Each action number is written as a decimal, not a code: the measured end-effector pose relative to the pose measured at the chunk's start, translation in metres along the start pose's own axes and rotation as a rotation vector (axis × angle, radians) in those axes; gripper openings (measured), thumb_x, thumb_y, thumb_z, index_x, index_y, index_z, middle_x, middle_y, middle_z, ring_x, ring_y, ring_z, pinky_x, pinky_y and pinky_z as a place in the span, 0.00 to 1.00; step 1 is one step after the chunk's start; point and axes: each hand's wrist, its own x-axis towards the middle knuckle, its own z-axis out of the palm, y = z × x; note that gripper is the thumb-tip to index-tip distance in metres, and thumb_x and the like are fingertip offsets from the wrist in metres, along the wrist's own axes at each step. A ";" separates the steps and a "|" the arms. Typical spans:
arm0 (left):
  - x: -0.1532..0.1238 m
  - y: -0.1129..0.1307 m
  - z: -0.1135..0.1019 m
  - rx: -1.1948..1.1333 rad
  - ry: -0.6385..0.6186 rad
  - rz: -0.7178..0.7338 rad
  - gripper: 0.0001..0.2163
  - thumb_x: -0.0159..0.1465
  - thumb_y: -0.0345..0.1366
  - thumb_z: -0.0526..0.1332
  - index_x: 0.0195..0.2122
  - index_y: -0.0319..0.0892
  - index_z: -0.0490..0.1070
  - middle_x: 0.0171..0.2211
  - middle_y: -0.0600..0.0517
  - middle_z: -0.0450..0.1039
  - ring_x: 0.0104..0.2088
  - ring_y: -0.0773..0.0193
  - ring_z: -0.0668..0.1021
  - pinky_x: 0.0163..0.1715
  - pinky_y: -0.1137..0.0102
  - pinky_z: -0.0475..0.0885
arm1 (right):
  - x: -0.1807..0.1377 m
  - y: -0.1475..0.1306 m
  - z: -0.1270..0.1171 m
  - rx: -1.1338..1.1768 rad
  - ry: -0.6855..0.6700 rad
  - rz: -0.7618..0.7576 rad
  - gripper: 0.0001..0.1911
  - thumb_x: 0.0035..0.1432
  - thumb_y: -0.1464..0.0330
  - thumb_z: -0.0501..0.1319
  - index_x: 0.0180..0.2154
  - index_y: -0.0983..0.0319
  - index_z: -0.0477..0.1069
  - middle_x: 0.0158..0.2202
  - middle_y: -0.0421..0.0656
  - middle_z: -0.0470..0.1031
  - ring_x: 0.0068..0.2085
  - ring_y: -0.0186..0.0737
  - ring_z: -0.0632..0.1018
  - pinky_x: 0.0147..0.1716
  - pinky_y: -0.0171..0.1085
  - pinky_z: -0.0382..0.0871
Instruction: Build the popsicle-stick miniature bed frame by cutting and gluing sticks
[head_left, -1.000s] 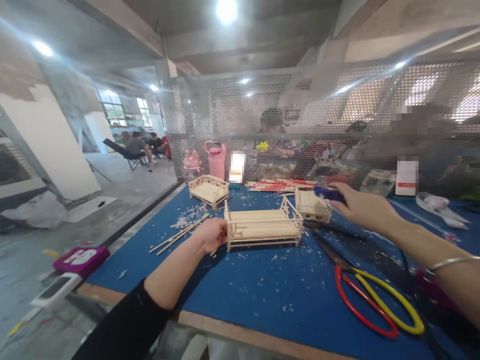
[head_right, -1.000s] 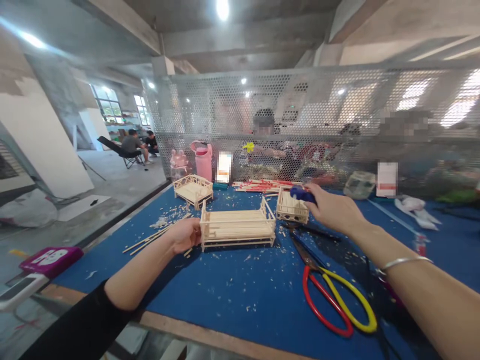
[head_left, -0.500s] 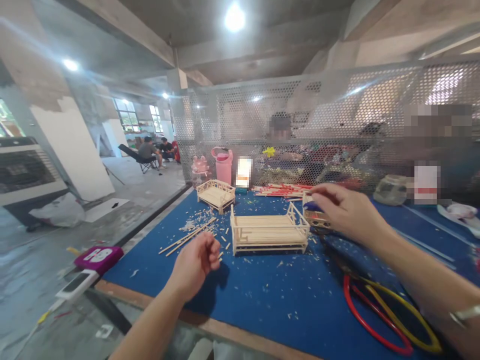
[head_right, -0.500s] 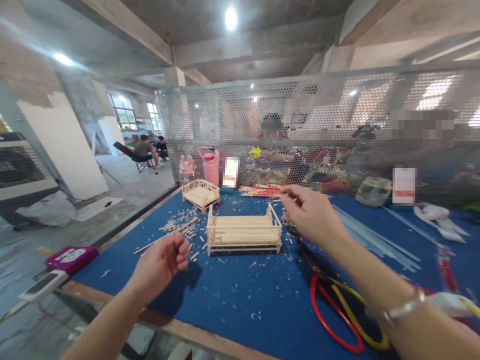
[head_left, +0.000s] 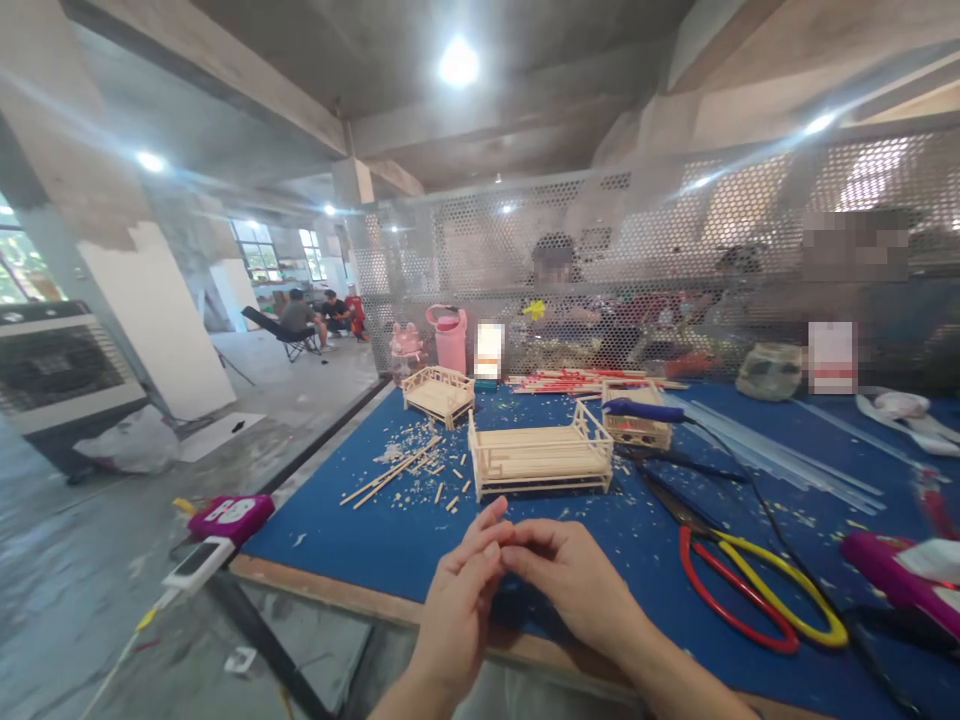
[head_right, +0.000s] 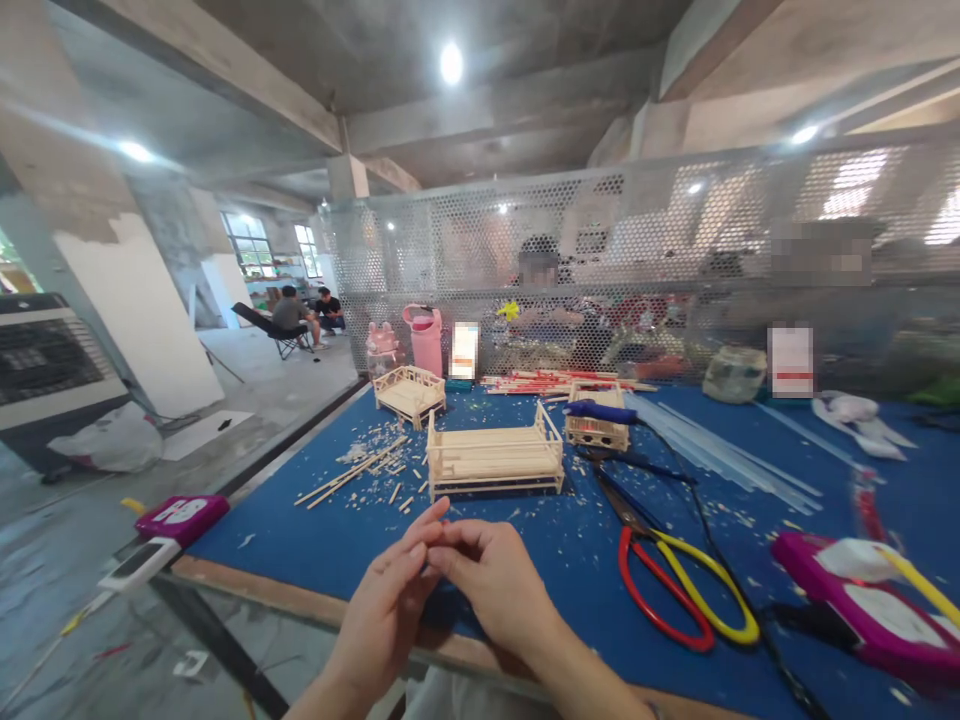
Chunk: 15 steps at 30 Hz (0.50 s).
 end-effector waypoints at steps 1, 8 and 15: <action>-0.001 -0.001 -0.001 0.033 -0.009 0.008 0.11 0.50 0.41 0.65 0.32 0.41 0.78 0.57 0.47 0.61 0.54 0.52 0.66 0.49 0.68 0.65 | 0.000 0.000 -0.001 0.026 -0.034 0.023 0.11 0.47 0.63 0.62 0.30 0.63 0.75 0.29 0.41 0.77 0.32 0.35 0.73 0.36 0.34 0.65; 0.042 0.032 -0.004 0.408 0.183 0.380 0.15 0.54 0.42 0.61 0.42 0.42 0.71 0.45 0.48 0.71 0.46 0.62 0.71 0.45 0.70 0.66 | 0.032 0.004 -0.034 -0.085 0.241 0.157 0.09 0.41 0.63 0.62 0.23 0.63 0.70 0.18 0.34 0.67 0.20 0.28 0.63 0.23 0.31 0.56; 0.133 0.063 -0.005 0.730 0.109 0.496 0.06 0.56 0.35 0.57 0.31 0.39 0.69 0.27 0.52 0.70 0.31 0.67 0.71 0.35 0.72 0.65 | 0.072 0.015 -0.049 -0.256 0.408 0.070 0.07 0.41 0.65 0.59 0.22 0.62 0.70 0.17 0.36 0.67 0.22 0.32 0.65 0.25 0.33 0.57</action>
